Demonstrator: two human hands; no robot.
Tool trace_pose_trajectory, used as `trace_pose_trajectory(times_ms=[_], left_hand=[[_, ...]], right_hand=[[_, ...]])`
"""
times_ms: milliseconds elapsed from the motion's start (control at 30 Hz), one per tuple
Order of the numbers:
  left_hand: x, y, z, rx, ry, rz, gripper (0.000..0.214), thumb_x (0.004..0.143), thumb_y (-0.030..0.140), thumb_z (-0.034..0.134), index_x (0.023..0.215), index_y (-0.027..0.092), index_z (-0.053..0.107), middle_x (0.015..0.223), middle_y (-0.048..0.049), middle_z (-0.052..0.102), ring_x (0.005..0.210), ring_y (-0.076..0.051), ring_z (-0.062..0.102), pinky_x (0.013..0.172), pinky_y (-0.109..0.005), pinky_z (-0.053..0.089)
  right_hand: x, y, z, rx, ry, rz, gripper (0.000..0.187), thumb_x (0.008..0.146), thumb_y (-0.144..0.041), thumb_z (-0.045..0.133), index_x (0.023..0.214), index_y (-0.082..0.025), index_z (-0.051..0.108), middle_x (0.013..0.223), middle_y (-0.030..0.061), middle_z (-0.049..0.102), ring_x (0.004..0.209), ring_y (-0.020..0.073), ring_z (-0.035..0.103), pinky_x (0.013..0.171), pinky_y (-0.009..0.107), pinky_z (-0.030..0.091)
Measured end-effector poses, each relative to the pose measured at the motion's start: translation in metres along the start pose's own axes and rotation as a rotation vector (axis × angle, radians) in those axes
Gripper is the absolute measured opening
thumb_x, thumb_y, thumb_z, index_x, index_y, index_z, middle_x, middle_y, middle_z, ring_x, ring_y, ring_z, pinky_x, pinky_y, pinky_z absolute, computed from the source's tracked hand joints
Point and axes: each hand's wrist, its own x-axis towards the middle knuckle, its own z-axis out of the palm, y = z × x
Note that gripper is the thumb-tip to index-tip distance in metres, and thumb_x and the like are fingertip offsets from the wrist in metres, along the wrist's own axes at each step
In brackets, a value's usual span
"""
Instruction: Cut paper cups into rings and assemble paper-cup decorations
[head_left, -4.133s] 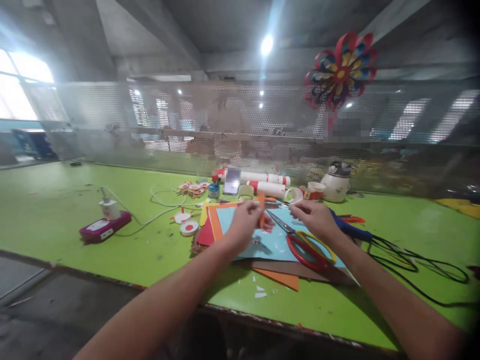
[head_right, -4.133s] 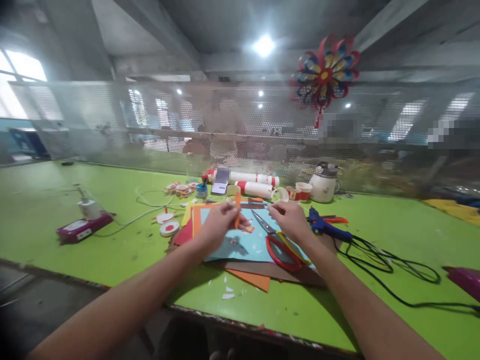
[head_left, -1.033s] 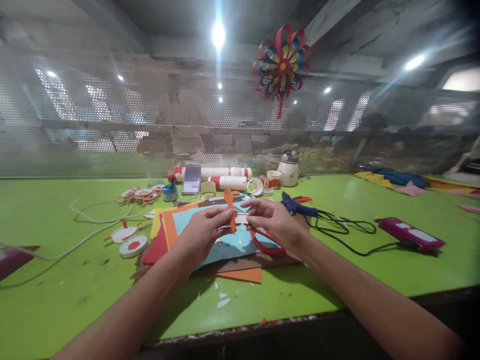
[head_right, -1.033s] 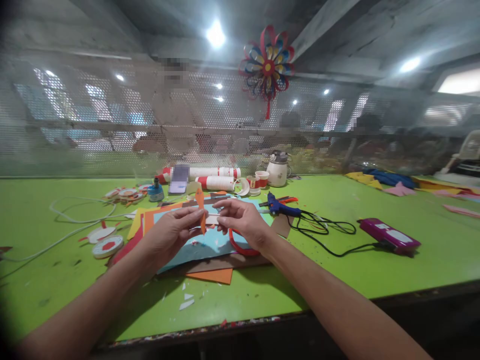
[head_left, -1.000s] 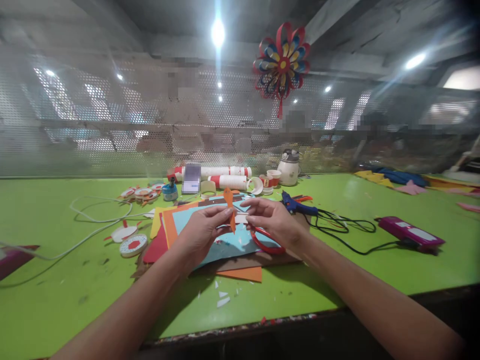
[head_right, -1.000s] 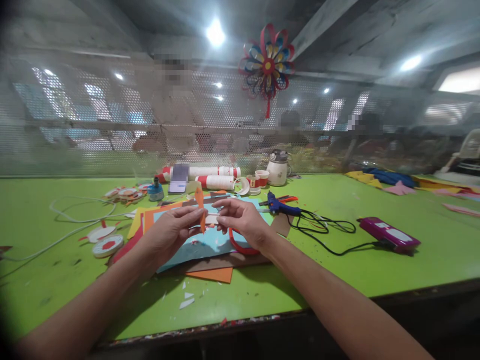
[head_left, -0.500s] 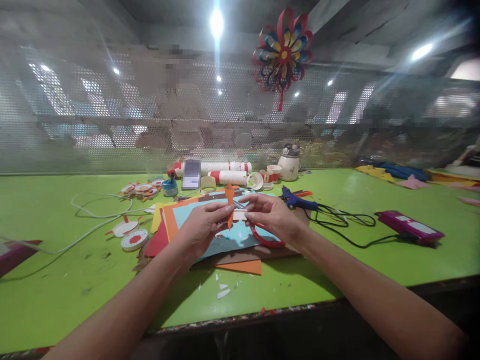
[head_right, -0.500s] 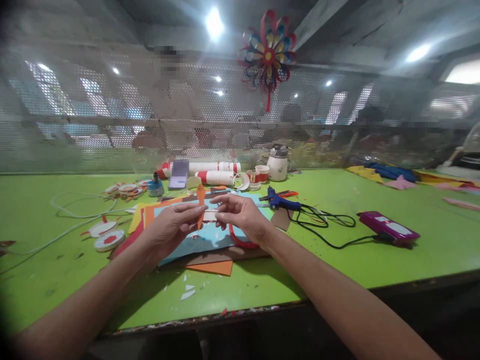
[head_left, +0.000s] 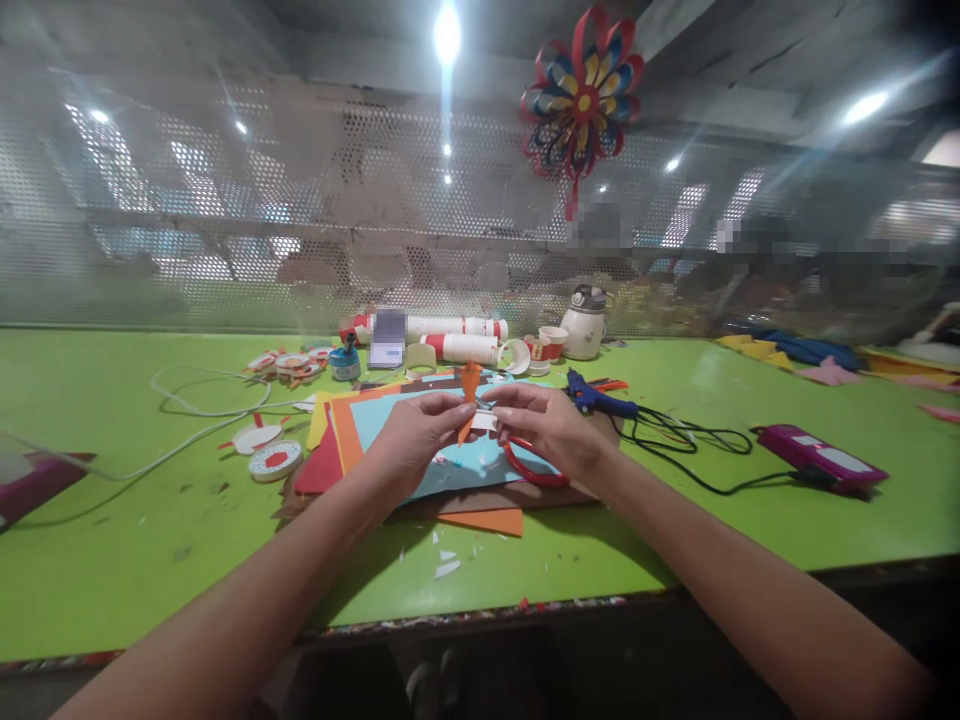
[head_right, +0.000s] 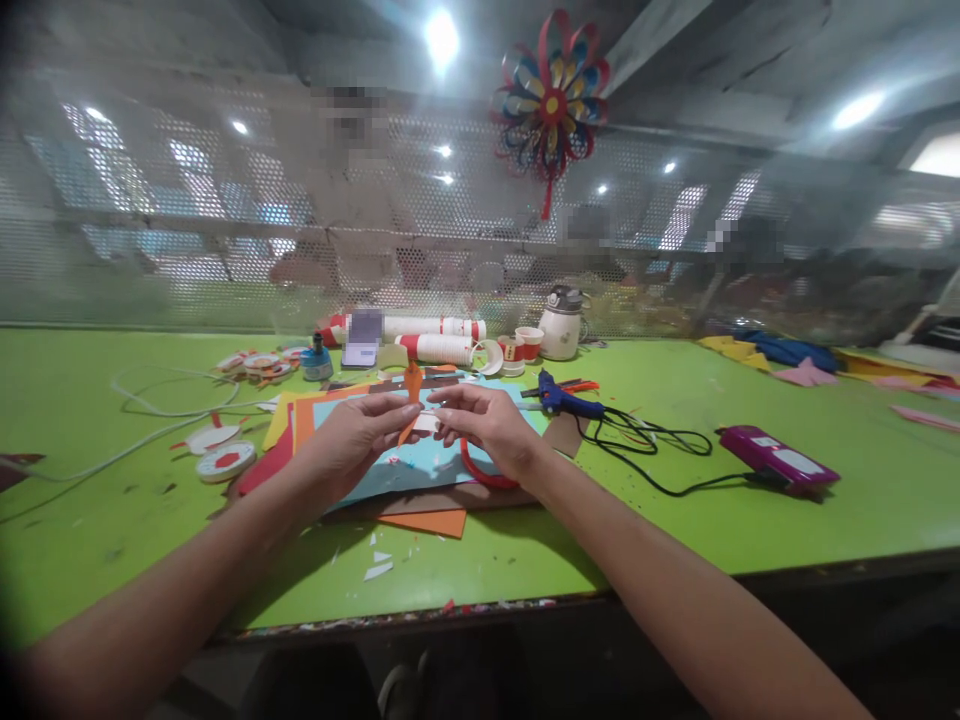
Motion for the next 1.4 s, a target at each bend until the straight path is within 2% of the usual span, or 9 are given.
trace_pose_trajectory(times_ms=[200,533,767,933,1100,1167,1233,1300,1400], left_hand=[[0.0,-0.005,0.002,0.064,-0.036,-0.026,0.021,0.064,0.029,0.078,0.073,0.011,0.07,0.067,-0.0044,0.067,0.06,-0.011,0.058,0.066,-0.027,0.047],[-0.002,-0.006,0.003,0.096,-0.035,-0.078,0.021,0.062,0.027,0.08,0.074,0.012,0.07,0.066,-0.0034,0.068,0.059,-0.011,0.058,0.064,-0.026,0.045],[0.002,-0.007,0.001,0.053,-0.004,-0.047,0.019,0.06,0.024,0.08,0.069,0.012,0.069,0.064,-0.0013,0.065,0.062,-0.011,0.059,0.067,-0.026,0.046],[0.009,-0.009,-0.009,0.071,0.075,-0.034,0.024,0.058,0.025,0.081,0.073,0.012,0.069,0.069,-0.002,0.066,0.066,-0.012,0.06,0.07,-0.027,0.047],[0.017,-0.009,-0.019,0.117,0.159,0.019,0.028,0.056,0.026,0.082,0.077,0.013,0.069,0.072,-0.0007,0.066,0.068,-0.011,0.061,0.07,-0.026,0.047],[0.018,-0.009,-0.02,0.108,0.152,0.041,0.029,0.056,0.027,0.082,0.077,0.014,0.069,0.073,-0.0007,0.067,0.069,-0.012,0.061,0.07,-0.026,0.047],[0.019,-0.009,-0.021,0.098,0.156,0.05,0.029,0.055,0.028,0.082,0.077,0.014,0.069,0.074,-0.0009,0.068,0.07,-0.012,0.061,0.071,-0.026,0.047],[0.019,-0.009,-0.021,0.116,0.172,0.052,0.029,0.055,0.029,0.082,0.076,0.014,0.069,0.073,-0.001,0.068,0.069,-0.012,0.06,0.07,-0.025,0.046],[0.019,-0.008,-0.021,0.155,0.198,0.046,0.03,0.055,0.029,0.082,0.077,0.014,0.07,0.07,-0.0006,0.067,0.064,-0.011,0.058,0.066,-0.024,0.045]], right_hand=[[0.0,0.0,0.002,-0.091,0.028,-0.032,0.017,0.074,-0.029,0.07,0.083,-0.014,0.07,0.073,0.0016,0.064,0.068,0.0129,0.058,0.067,0.029,0.046],[-0.002,-0.002,0.007,-0.176,0.08,-0.05,0.018,0.071,-0.031,0.071,0.071,-0.013,0.067,0.062,-0.0016,0.058,0.058,0.0097,0.05,0.06,0.027,0.041],[0.004,-0.001,-0.007,-0.264,0.19,-0.054,0.027,0.069,-0.04,0.07,0.068,-0.014,0.065,0.064,0.0014,0.061,0.061,0.0127,0.056,0.061,0.029,0.047],[0.02,-0.008,-0.047,-0.545,0.373,-0.081,0.027,0.072,-0.042,0.063,0.066,-0.015,0.06,0.066,0.0027,0.062,0.06,0.0127,0.057,0.061,0.028,0.05],[0.032,-0.026,-0.119,-0.92,0.464,0.058,0.016,0.075,-0.029,0.061,0.069,-0.015,0.065,0.066,0.0036,0.066,0.061,0.0143,0.059,0.06,0.026,0.048],[0.03,-0.031,-0.145,-1.112,0.431,0.149,0.004,0.068,-0.019,0.067,0.067,-0.015,0.067,0.066,0.0034,0.067,0.071,0.018,0.061,0.067,0.026,0.046],[0.024,-0.032,-0.163,-1.273,0.367,0.257,0.003,0.066,-0.015,0.071,0.067,-0.014,0.069,0.067,0.0037,0.068,0.077,0.021,0.062,0.072,0.026,0.046],[0.017,-0.029,-0.175,-1.404,0.304,0.351,0.009,0.074,-0.02,0.071,0.08,-0.014,0.069,0.081,0.0051,0.069,0.083,0.0212,0.063,0.076,0.03,0.048],[0.012,-0.021,-0.182,-1.54,0.228,0.442,0.023,0.089,-0.03,0.058,0.106,-0.015,0.062,0.109,0.0069,0.063,0.094,0.02,0.061,0.081,0.037,0.051]])
